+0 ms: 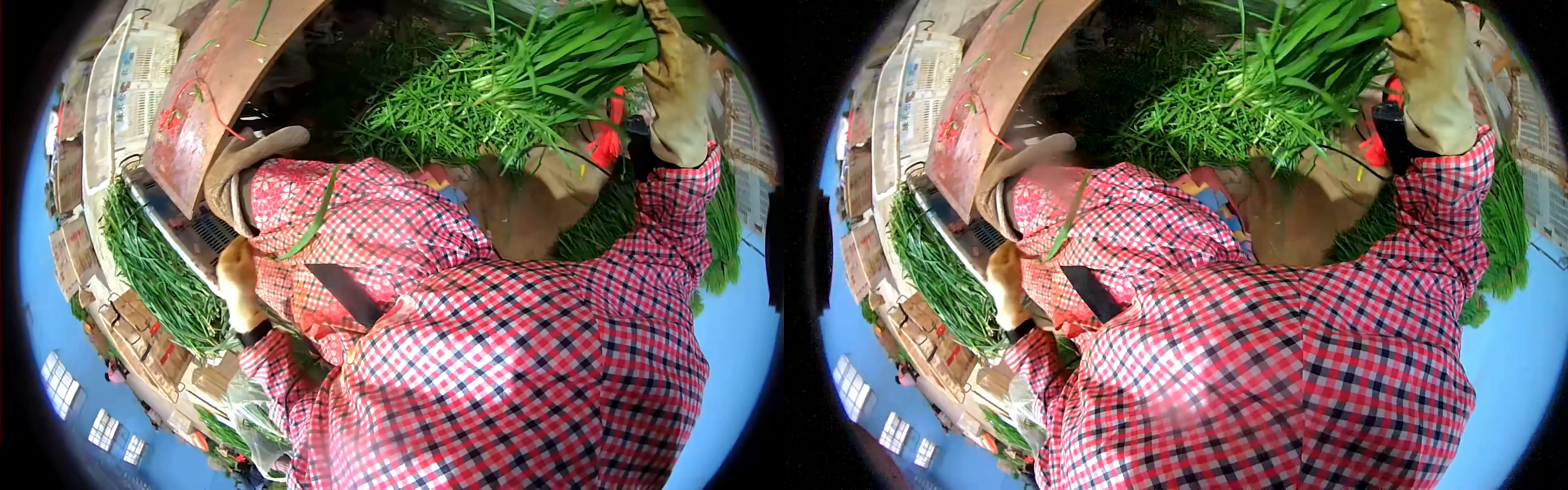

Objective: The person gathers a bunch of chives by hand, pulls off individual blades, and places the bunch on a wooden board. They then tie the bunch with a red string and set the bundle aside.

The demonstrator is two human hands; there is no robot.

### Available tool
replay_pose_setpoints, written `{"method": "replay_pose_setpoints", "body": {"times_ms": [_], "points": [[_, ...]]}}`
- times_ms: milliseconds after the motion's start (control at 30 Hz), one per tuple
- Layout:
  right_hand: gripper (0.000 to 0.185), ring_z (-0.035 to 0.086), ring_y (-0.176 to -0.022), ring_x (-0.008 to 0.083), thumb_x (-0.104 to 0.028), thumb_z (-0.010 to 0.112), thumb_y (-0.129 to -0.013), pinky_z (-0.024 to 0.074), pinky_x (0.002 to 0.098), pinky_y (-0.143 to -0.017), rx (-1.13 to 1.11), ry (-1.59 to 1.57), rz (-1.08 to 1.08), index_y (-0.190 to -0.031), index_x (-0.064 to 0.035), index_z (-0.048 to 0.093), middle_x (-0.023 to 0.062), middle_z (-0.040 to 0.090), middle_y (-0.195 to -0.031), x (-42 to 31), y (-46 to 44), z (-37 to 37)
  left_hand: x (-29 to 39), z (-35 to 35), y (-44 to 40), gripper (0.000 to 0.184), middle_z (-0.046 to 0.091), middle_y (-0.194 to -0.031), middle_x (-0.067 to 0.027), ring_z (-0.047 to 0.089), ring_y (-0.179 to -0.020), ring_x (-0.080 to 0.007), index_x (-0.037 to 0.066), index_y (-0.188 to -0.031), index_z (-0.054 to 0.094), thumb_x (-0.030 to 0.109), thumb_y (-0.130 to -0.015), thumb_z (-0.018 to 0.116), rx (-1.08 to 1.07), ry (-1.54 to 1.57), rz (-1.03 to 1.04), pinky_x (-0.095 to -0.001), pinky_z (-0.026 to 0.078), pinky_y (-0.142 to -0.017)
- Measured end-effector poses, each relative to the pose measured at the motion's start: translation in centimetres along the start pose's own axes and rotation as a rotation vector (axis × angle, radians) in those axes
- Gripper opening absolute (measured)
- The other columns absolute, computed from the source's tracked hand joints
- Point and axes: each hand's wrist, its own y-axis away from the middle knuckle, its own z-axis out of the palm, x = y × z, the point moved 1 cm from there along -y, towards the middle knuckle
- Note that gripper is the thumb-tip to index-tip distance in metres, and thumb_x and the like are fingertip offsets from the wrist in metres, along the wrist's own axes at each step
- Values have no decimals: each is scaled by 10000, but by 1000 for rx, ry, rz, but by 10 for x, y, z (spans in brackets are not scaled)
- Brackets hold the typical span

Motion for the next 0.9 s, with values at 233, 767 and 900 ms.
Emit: {"method": "replay_pose_setpoints", "body": {"times_ms": [233,767,900], "points": [[358,645,-938,154,-216,579,-980,532,295,-883,-147,755,-194,-1292,-43,546,41,676,-1029,27,-38,34,-29,108,-33,200,687,-759,-219,654,-615,-314,-37,-858,676,144,-861,591,-541,-407,97,-391,531,-585],[420,558,-1066,151,-77,541,-984,409,284,-1052,-284,664,83,-1400,-43,495,25,576,-1162,33,-77,64,71,243,38,237,699,-803,-192,671,-690,-303,-2,-872,703,211,-865,598,-761,-144,246,-388,536,-652],[354,558,-921,146,-162,567,-997,413,306,-1057,-122,187,268,-1284,45,554,29,559,-1005,27,-82,113,82,248,38,247,702,-814,-186,676,-709,-300,7,-876,710,228,-866,600,-787,-89,280,-388,537,-668]]}}
